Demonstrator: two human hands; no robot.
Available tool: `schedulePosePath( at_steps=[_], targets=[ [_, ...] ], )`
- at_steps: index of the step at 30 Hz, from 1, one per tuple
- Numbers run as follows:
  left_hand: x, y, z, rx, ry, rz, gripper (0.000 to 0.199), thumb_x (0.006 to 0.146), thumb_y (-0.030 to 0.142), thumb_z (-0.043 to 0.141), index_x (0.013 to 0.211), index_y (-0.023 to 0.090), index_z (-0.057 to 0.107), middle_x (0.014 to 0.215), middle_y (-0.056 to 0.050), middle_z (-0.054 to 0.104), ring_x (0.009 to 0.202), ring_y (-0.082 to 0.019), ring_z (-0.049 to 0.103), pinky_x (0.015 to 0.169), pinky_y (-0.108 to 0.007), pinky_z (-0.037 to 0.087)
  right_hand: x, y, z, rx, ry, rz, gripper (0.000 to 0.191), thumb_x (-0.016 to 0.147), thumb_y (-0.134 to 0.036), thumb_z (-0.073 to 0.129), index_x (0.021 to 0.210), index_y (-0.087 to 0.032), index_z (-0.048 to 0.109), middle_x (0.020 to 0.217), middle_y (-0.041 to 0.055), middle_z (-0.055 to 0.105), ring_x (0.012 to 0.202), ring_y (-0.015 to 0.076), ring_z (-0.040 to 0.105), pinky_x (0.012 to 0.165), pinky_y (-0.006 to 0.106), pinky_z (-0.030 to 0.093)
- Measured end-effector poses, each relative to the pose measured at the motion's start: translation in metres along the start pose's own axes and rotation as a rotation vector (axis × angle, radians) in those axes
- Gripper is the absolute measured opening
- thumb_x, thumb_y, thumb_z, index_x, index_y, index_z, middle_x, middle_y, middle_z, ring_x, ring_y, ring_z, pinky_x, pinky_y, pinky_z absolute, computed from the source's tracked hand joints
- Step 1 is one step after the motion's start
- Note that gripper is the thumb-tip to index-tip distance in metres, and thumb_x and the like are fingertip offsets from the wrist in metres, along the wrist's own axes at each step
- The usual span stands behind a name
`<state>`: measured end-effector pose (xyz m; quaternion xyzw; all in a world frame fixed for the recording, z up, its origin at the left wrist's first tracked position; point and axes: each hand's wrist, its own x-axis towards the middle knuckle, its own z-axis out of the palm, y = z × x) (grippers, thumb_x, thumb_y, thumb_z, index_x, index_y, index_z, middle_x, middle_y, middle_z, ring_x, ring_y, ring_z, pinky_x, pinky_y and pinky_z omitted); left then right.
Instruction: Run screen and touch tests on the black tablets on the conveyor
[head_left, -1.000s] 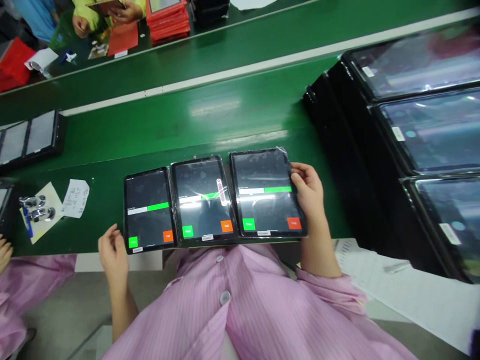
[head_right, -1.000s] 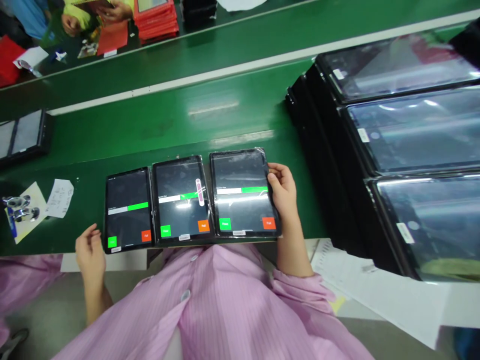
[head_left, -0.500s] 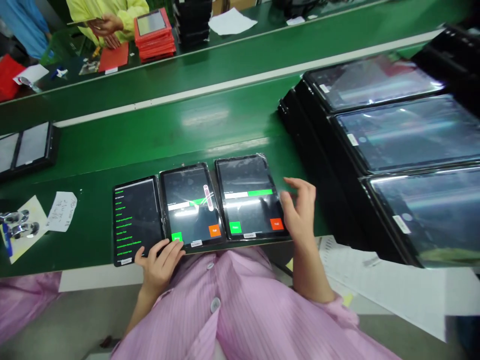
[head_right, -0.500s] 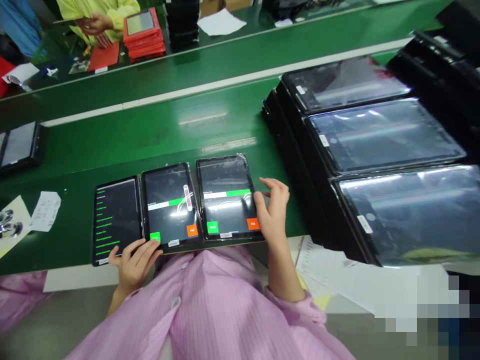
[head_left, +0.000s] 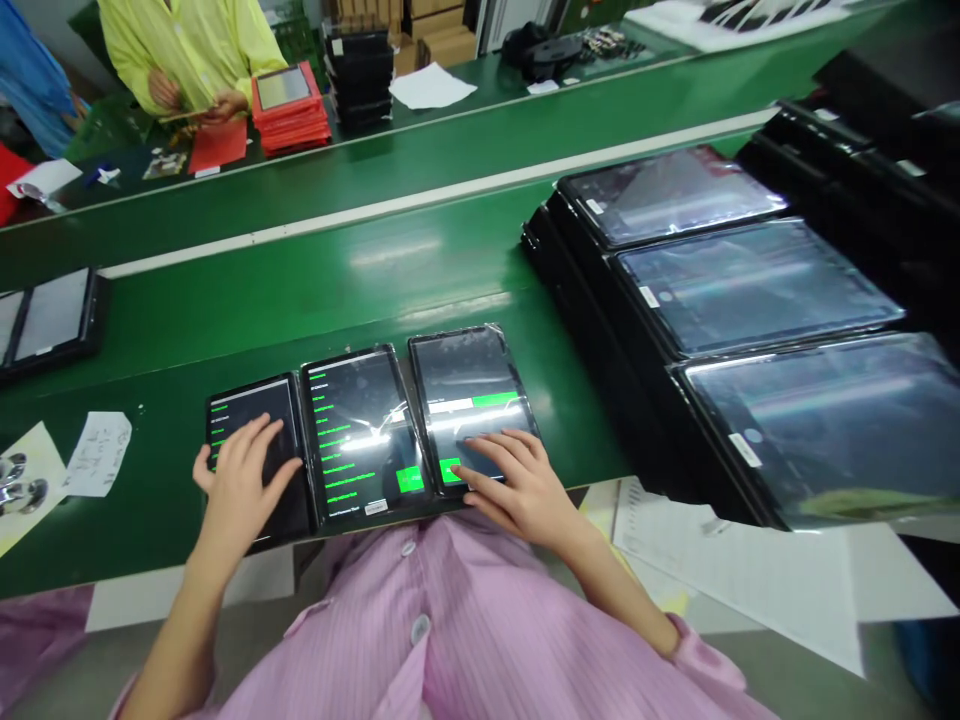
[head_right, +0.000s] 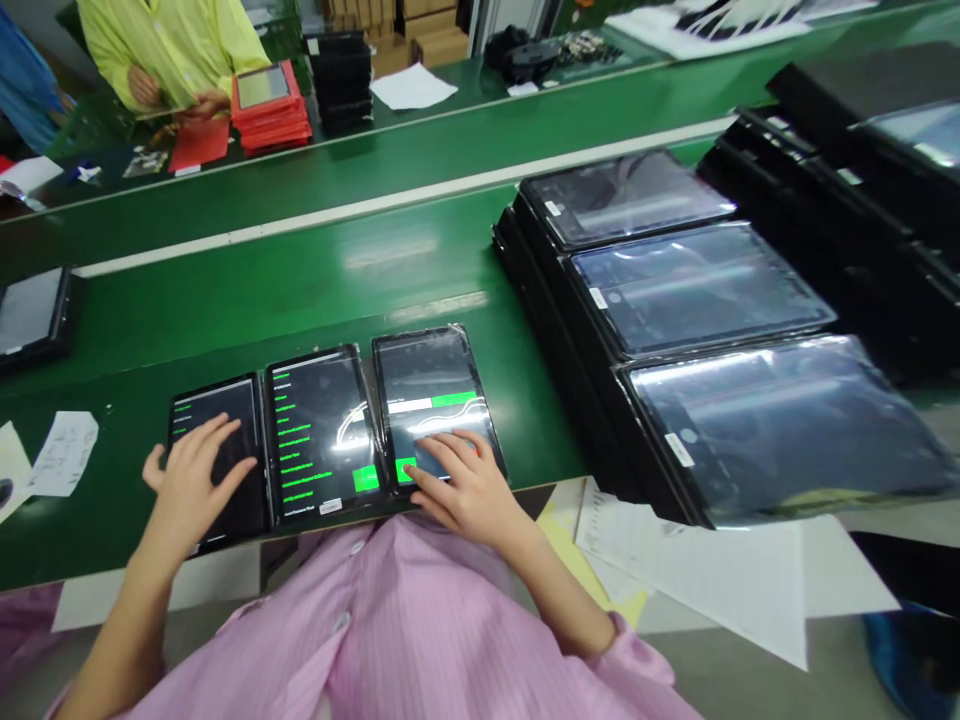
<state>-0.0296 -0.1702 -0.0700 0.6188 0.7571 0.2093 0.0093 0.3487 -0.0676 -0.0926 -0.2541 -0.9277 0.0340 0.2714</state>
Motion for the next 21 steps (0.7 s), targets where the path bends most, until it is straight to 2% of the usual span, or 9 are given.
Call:
schedulePosePath(
  at_steps=[3,5,7,9,12,14,16,18,21],
  targets=[
    [0.046,-0.014,0.005,0.078,-0.065,-0.032,0.05,0.095,0.054,0.054,0.137,0.028,0.061,0.153,-0.018,0.049,0.137,-0.042,0.045,0.116,-0.066,0.001,0.003,-0.003,0.003,0.041,-0.05,0.013,0.018,0.095,-0.034,0.063,0.102,-0.025,0.077,0.125,0.0143,0.068,0.114,0.0301,0.061,0.101,0.053,0.044],
    [0.075,-0.02,0.011,0.116,-0.135,-0.053,0.045,0.096,0.049,0.05,0.132,0.025,0.063,0.151,-0.021,0.049,0.138,-0.043,0.045,0.114,-0.071,0.001,0.006,-0.003,0.001,0.071,-0.116,0.049,0.018,0.093,-0.038,0.065,0.097,-0.026,0.078,0.131,0.0146,0.065,0.121,0.033,0.058,0.104,0.058,0.041],
    [0.096,-0.021,0.016,0.137,-0.22,-0.074,0.041,0.097,0.046,0.047,0.125,0.022,0.064,0.135,-0.022,0.063,0.126,-0.042,0.056,0.113,-0.074,0.003,0.01,0.006,-0.003,0.114,-0.178,0.07,0.02,0.092,-0.044,0.067,0.097,-0.029,0.079,0.139,0.0133,0.06,0.127,0.0364,0.053,0.107,0.064,0.035],
    [0.11,-0.018,0.02,0.179,-0.285,-0.082,0.041,0.097,0.047,0.045,0.12,0.019,0.063,0.105,-0.019,0.075,0.104,-0.04,0.068,0.113,-0.074,0.006,0.017,0.028,-0.004,0.163,-0.174,0.104,0.022,0.092,-0.046,0.065,0.106,-0.034,0.077,0.144,0.0111,0.056,0.131,0.0374,0.049,0.109,0.068,0.031],
    [0.119,-0.011,0.023,0.32,-0.328,-0.05,0.043,0.094,0.049,0.048,0.116,0.014,0.061,0.077,-0.015,0.074,0.083,-0.039,0.072,0.113,-0.073,0.012,0.032,0.081,0.007,0.241,0.047,0.36,0.03,0.095,-0.044,0.06,0.12,-0.034,0.072,0.14,0.0116,0.057,0.13,0.0343,0.051,0.108,0.062,0.037],
    [0.122,-0.006,0.023,0.403,-0.346,-0.032,0.043,0.091,0.047,0.049,0.114,0.013,0.061,0.072,-0.015,0.073,0.08,-0.04,0.072,0.113,-0.072,0.014,0.041,0.118,0.023,0.352,0.267,0.635,0.037,0.092,-0.047,0.059,0.122,-0.028,0.07,0.128,0.0125,0.063,0.12,0.0317,0.057,0.104,0.056,0.044],
    [0.125,0.0,0.022,0.438,-0.368,-0.047,0.042,0.089,0.047,0.049,0.112,0.014,0.061,0.07,-0.014,0.073,0.079,-0.039,0.073,0.114,-0.07,0.015,0.046,0.146,0.042,0.551,0.423,0.864,0.044,0.087,-0.051,0.059,0.12,-0.024,0.069,0.112,0.0111,0.068,0.103,0.0283,0.064,0.094,0.051,0.051],
    [0.129,0.006,0.019,0.453,-0.411,-0.075,0.041,0.088,0.045,0.047,0.112,0.015,0.061,0.07,-0.013,0.074,0.081,-0.037,0.073,0.116,-0.068,0.015,0.046,0.159,0.058,0.723,0.485,0.978,0.048,0.082,-0.054,0.062,0.117,-0.021,0.068,0.102,0.0097,0.071,0.091,0.0256,0.066,0.089,0.047,0.054],
    [0.135,0.013,0.014,0.473,-0.5,-0.105,0.043,0.088,0.043,0.042,0.116,0.014,0.059,0.078,-0.015,0.076,0.088,-0.036,0.074,0.118,-0.067,0.01,0.041,0.157,0.073,0.821,0.49,0.995,0.05,0.076,-0.055,0.067,0.112,-0.02,0.068,0.104,0.0106,0.073,0.094,0.0253,0.066,0.093,0.045,0.052]
  ],
)
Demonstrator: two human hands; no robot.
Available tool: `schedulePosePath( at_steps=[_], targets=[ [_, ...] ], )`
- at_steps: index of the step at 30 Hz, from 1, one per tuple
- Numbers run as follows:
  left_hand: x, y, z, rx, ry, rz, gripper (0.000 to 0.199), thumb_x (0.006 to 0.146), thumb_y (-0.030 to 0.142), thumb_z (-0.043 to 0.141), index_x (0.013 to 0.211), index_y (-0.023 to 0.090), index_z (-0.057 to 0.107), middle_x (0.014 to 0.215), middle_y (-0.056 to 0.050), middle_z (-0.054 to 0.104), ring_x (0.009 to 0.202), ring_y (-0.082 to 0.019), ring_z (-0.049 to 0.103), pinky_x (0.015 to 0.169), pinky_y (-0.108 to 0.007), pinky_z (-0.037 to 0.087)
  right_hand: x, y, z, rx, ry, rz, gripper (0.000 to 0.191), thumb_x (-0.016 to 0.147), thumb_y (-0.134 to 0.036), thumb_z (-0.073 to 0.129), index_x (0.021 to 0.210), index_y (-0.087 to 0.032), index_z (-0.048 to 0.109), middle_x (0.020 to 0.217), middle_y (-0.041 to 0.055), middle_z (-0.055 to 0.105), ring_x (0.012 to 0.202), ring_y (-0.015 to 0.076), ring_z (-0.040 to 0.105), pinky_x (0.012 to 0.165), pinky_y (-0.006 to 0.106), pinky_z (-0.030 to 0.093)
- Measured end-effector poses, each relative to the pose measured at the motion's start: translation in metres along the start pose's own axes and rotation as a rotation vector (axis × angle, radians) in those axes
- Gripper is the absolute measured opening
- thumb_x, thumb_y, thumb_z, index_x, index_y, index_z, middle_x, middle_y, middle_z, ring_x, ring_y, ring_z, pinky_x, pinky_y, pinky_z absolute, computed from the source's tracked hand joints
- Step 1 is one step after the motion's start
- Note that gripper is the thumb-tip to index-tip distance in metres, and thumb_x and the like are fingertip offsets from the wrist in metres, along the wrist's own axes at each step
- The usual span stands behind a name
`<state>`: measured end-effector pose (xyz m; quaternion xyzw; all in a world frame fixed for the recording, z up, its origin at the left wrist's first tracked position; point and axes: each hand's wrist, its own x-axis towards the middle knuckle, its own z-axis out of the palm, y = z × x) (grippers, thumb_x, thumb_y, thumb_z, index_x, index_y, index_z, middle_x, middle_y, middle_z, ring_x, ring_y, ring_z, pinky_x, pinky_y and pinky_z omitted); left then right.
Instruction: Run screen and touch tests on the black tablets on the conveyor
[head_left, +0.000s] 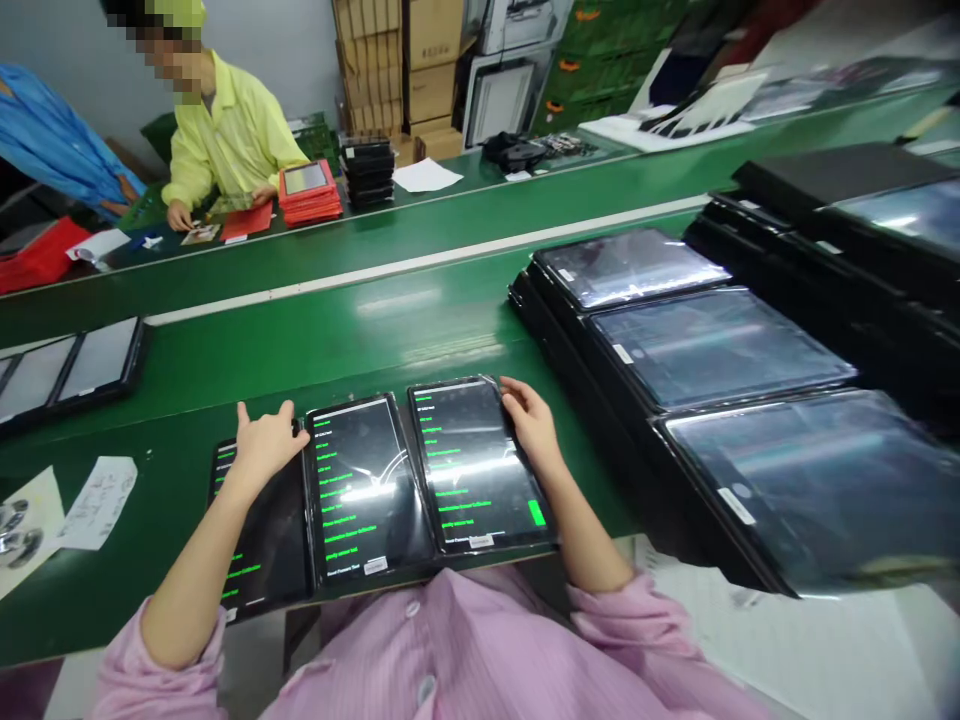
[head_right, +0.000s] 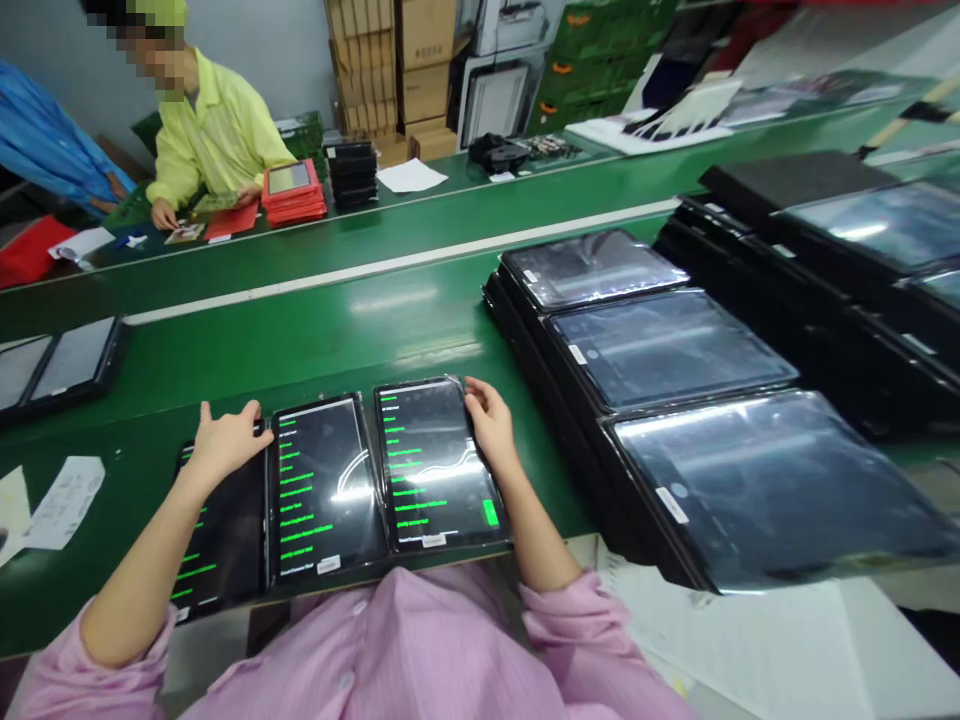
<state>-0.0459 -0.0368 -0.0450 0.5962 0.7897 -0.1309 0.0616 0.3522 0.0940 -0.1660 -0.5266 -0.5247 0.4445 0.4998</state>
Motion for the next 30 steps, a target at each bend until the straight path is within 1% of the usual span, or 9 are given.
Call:
schedulePosePath(
  at_steps=[3,6,8,11,14,17,21,26,30],
  targets=[
    [0.004,-0.002,-0.008,0.005,-0.072,0.008,0.044,0.089,0.042,0.042,0.119,0.015,0.058,0.088,-0.016,0.077,0.092,-0.036,0.073,0.118,-0.068,0.007,-0.009,0.002,0.002,0.051,-0.019,0.048,0.049,0.072,-0.055,0.071,0.107,-0.02,0.068,0.108,0.0115,0.073,0.099,0.0265,0.067,0.096,0.045,0.051],
    [0.008,-0.003,-0.012,-0.006,-0.154,0.022,0.046,0.09,0.04,0.044,0.126,0.013,0.055,0.09,-0.015,0.077,0.095,-0.036,0.072,0.117,-0.071,0.004,-0.011,-0.001,0.002,0.07,0.017,0.08,0.049,0.067,-0.055,0.074,0.1,-0.02,0.066,0.1,0.011,0.073,0.094,0.0267,0.068,0.092,0.044,0.053],
    [0.007,0.005,-0.012,-0.004,-0.135,0.05,0.049,0.091,0.029,0.041,0.136,0.011,0.05,0.103,-0.019,0.076,0.107,-0.037,0.069,0.114,-0.077,0.001,-0.011,-0.003,0.002,0.061,0.042,0.084,0.044,0.067,-0.054,0.075,0.094,-0.02,0.065,0.093,0.0104,0.073,0.088,0.0263,0.068,0.086,0.042,0.055],
    [0.002,0.031,-0.01,0.01,0.004,0.16,0.059,0.089,0.009,0.031,0.147,0.014,0.044,0.145,-0.026,0.054,0.137,-0.037,0.051,0.11,-0.082,0.005,-0.014,-0.005,0.002,0.05,0.055,0.1,0.038,0.07,-0.05,0.074,0.09,-0.019,0.067,0.083,0.0093,0.073,0.078,0.0251,0.067,0.076,0.04,0.055],
    [0.002,0.068,-0.01,0.001,0.061,0.35,0.067,0.088,0.006,0.032,0.153,0.022,0.039,0.163,-0.023,0.03,0.149,-0.037,0.033,0.114,-0.077,0.016,-0.018,-0.007,0.003,0.054,0.065,0.107,0.037,0.07,-0.048,0.073,0.091,-0.018,0.069,0.082,0.0092,0.073,0.078,0.0249,0.067,0.075,0.038,0.054],
    [0.01,0.096,-0.017,0.0,0.017,0.505,0.063,0.09,0.009,0.035,0.151,0.022,0.042,0.161,-0.023,0.034,0.15,-0.038,0.031,0.116,-0.076,0.013,-0.019,-0.007,0.003,0.064,0.063,0.112,0.038,0.07,-0.049,0.073,0.091,-0.017,0.069,0.086,0.0101,0.073,0.081,0.0254,0.068,0.077,0.039,0.054],
    [0.02,0.108,-0.029,-0.01,-0.099,0.61,0.055,0.09,0.012,0.035,0.144,0.017,0.049,0.148,-0.026,0.051,0.145,-0.036,0.04,0.114,-0.078,0.006,-0.015,-0.003,0.004,0.086,0.063,0.107,0.04,0.068,-0.049,0.073,0.093,-0.019,0.064,0.087,0.0093,0.071,0.081,0.0249,0.066,0.079,0.04,0.052],
    [0.017,0.112,-0.031,0.049,-0.095,0.604,0.059,0.088,0.017,0.043,0.147,0.017,0.049,0.149,-0.026,0.049,0.146,-0.04,0.038,0.118,-0.072,0.01,-0.011,0.0,0.007,0.15,0.092,0.067,0.046,0.067,-0.046,0.071,0.103,-0.023,0.052,0.083,0.0033,0.066,0.077,0.0216,0.063,0.077,0.038,0.051],
    [0.019,0.116,-0.029,0.065,-0.09,0.605,0.054,0.094,0.023,0.037,0.144,0.017,0.054,0.147,-0.023,0.054,0.145,-0.038,0.041,0.12,-0.069,0.014,-0.009,-0.001,0.01,0.18,0.102,0.036,0.043,0.068,-0.039,0.069,0.103,-0.024,0.05,0.079,0.0001,0.065,0.072,0.019,0.062,0.072,0.034,0.05]
  ],
)
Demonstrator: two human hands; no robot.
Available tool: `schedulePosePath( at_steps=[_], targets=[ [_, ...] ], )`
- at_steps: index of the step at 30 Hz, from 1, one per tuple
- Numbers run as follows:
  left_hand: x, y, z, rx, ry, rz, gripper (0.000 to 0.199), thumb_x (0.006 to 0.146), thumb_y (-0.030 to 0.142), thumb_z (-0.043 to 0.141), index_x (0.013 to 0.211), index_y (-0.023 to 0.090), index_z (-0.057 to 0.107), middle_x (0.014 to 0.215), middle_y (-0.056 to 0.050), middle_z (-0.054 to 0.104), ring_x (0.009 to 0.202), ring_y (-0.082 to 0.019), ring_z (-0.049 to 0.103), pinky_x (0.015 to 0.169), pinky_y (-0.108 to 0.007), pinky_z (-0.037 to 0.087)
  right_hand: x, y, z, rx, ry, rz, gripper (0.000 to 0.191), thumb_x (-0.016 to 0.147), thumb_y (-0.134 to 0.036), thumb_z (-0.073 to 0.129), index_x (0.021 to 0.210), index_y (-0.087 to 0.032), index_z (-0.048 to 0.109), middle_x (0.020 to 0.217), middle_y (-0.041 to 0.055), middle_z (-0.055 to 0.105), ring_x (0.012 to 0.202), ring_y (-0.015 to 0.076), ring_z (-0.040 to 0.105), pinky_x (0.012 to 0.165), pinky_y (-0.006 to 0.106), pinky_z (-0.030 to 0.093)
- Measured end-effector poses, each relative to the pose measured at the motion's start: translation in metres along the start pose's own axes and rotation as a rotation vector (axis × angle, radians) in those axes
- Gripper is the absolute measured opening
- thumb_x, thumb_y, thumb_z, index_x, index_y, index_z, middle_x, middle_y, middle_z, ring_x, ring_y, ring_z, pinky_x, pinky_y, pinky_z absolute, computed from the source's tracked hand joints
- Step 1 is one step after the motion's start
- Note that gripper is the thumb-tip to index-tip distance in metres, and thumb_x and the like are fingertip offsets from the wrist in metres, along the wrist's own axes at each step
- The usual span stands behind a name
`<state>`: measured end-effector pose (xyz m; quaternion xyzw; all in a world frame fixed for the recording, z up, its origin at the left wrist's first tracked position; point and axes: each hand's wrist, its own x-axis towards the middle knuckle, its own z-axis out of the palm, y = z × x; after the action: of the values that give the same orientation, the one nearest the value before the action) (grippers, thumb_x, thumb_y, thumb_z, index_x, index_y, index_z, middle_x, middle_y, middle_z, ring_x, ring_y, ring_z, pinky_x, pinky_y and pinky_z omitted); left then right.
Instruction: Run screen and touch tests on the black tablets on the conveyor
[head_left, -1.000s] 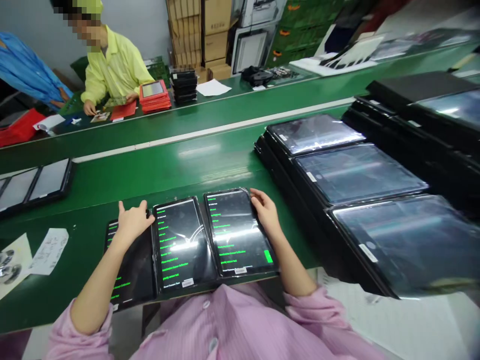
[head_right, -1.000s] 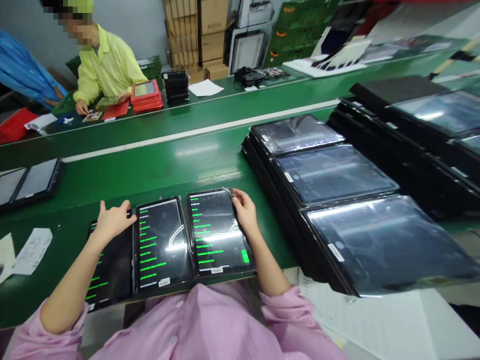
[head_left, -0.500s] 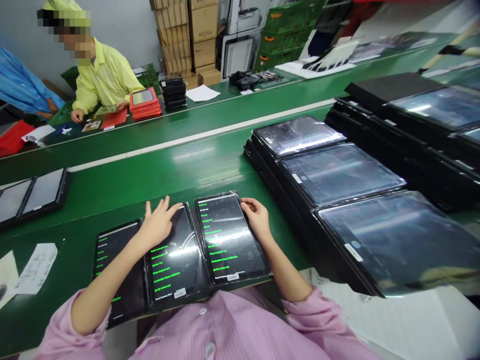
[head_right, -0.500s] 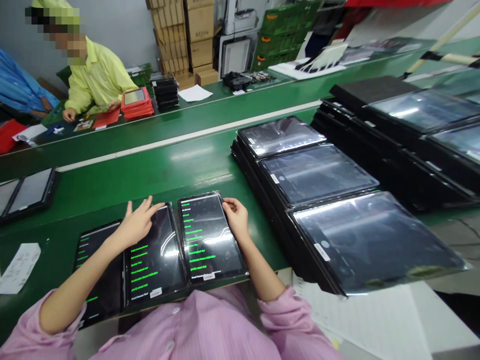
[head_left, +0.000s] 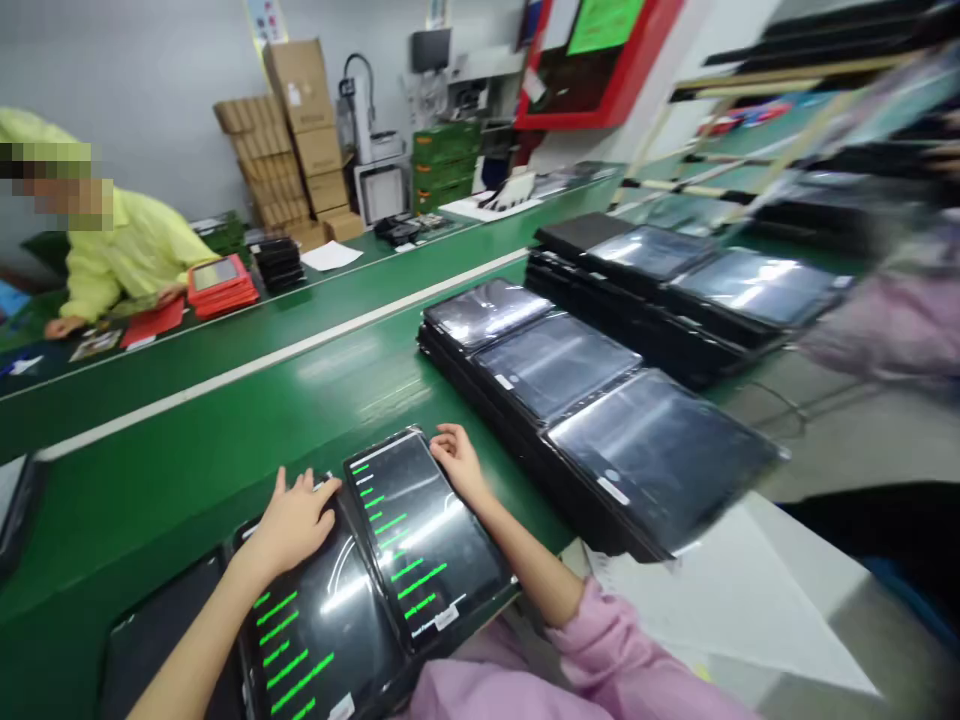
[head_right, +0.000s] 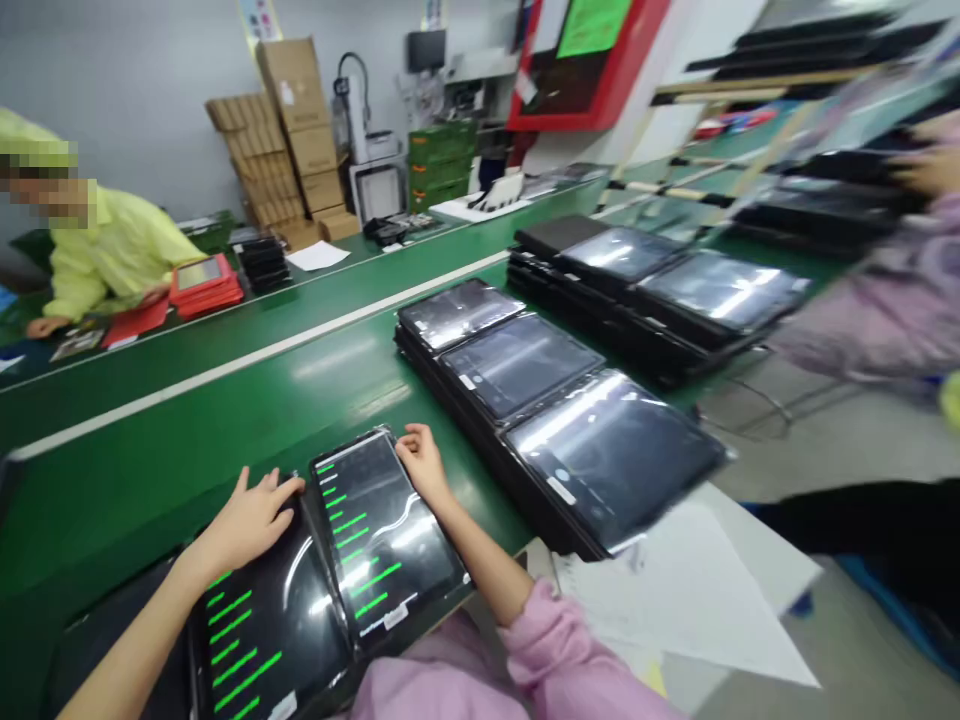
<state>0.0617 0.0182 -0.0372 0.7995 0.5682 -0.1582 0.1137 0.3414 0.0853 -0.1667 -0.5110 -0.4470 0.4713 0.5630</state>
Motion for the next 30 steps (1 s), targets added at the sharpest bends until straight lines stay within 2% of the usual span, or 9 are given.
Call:
schedulePosePath(
  at_steps=[4,7,11,15,19,24,26,28,30],
  targets=[
    [0.007,-0.007,0.004,0.011,-0.008,0.022,0.054,0.098,0.033,0.03,0.144,0.017,0.054,0.144,-0.02,0.058,0.144,-0.036,0.042,0.12,-0.068,0.017,0.001,0.0,0.001,0.011,0.015,-0.021,0.041,0.068,-0.036,0.069,0.103,-0.025,0.05,0.077,-0.0018,0.065,0.07,0.0175,0.062,0.069,0.033,0.049],
    [0.01,-0.017,0.012,-0.019,-0.021,0.029,0.058,0.1,0.043,0.027,0.147,0.02,0.051,0.149,-0.019,0.053,0.148,-0.036,0.035,0.119,-0.07,0.012,0.001,0.002,0.001,0.015,0.013,-0.029,0.041,0.069,-0.035,0.068,0.104,-0.024,0.051,0.078,-0.002,0.065,0.071,0.0172,0.062,0.07,0.033,0.049],
    [0.011,-0.027,0.02,-0.065,-0.046,0.039,0.058,0.1,0.041,0.024,0.151,0.024,0.045,0.155,-0.016,0.047,0.152,-0.032,0.028,0.117,-0.075,0.007,0.003,0.006,0.0,0.026,0.001,-0.029,0.041,0.069,-0.036,0.069,0.104,-0.024,0.051,0.077,-0.0029,0.064,0.071,0.0164,0.06,0.071,0.032,0.047],
    [0.011,-0.023,0.021,-0.012,-0.007,0.017,0.057,0.098,0.035,0.026,0.15,0.022,0.046,0.152,-0.02,0.049,0.149,-0.033,0.035,0.116,-0.076,0.01,0.005,0.009,0.0,0.037,-0.001,-0.023,0.042,0.069,-0.036,0.071,0.104,-0.025,0.051,0.076,-0.0042,0.064,0.07,0.0159,0.06,0.071,0.031,0.046],
    [0.012,-0.017,0.02,-0.01,0.047,0.02,0.054,0.098,0.037,0.026,0.144,0.021,0.052,0.141,-0.02,0.06,0.144,-0.035,0.043,0.114,-0.077,0.014,0.006,0.008,0.0,0.032,0.002,-0.02,0.042,0.068,-0.035,0.071,0.103,-0.025,0.05,0.073,-0.0056,0.063,0.066,0.0155,0.058,0.069,0.031,0.045],
    [0.018,-0.01,0.007,-0.08,0.081,0.033,0.056,0.1,0.046,0.024,0.135,0.019,0.059,0.123,-0.02,0.07,0.116,-0.036,0.066,0.115,-0.074,0.017,0.006,0.007,0.0,0.007,-0.001,-0.01,0.044,0.068,-0.037,0.071,0.104,-0.026,0.049,0.072,-0.0058,0.062,0.066,0.0156,0.057,0.068,0.03,0.045],
    [0.016,-0.015,0.007,-0.132,0.059,0.05,0.057,0.099,0.05,0.026,0.135,0.019,0.059,0.129,-0.02,0.068,0.125,-0.038,0.061,0.115,-0.075,0.014,0.007,0.006,0.001,-0.006,-0.008,-0.002,0.045,0.069,-0.039,0.071,0.105,-0.026,0.048,0.074,-0.0051,0.061,0.068,0.016,0.057,0.07,0.031,0.045],
    [0.004,-0.026,0.018,-0.243,0.033,0.068,0.06,0.099,0.055,0.028,0.145,0.024,0.05,0.147,-0.017,0.056,0.145,-0.038,0.04,0.116,-0.075,0.009,0.007,0.005,0.002,-0.024,-0.015,0.008,0.045,0.07,-0.042,0.07,0.106,-0.026,0.048,0.076,-0.0044,0.061,0.07,0.0164,0.058,0.072,0.031,0.045],
    [-0.02,-0.043,0.038,-0.366,0.053,0.032,0.06,0.1,0.054,0.028,0.154,0.03,0.037,0.161,-0.012,0.039,0.154,-0.036,0.022,0.116,-0.077,0.004,0.003,0.003,0.001,-0.05,-0.023,0.018,0.045,0.071,-0.046,0.069,0.106,-0.025,0.048,0.077,-0.004,0.06,0.072,0.0165,0.058,0.074,0.032,0.046]
  ],
)
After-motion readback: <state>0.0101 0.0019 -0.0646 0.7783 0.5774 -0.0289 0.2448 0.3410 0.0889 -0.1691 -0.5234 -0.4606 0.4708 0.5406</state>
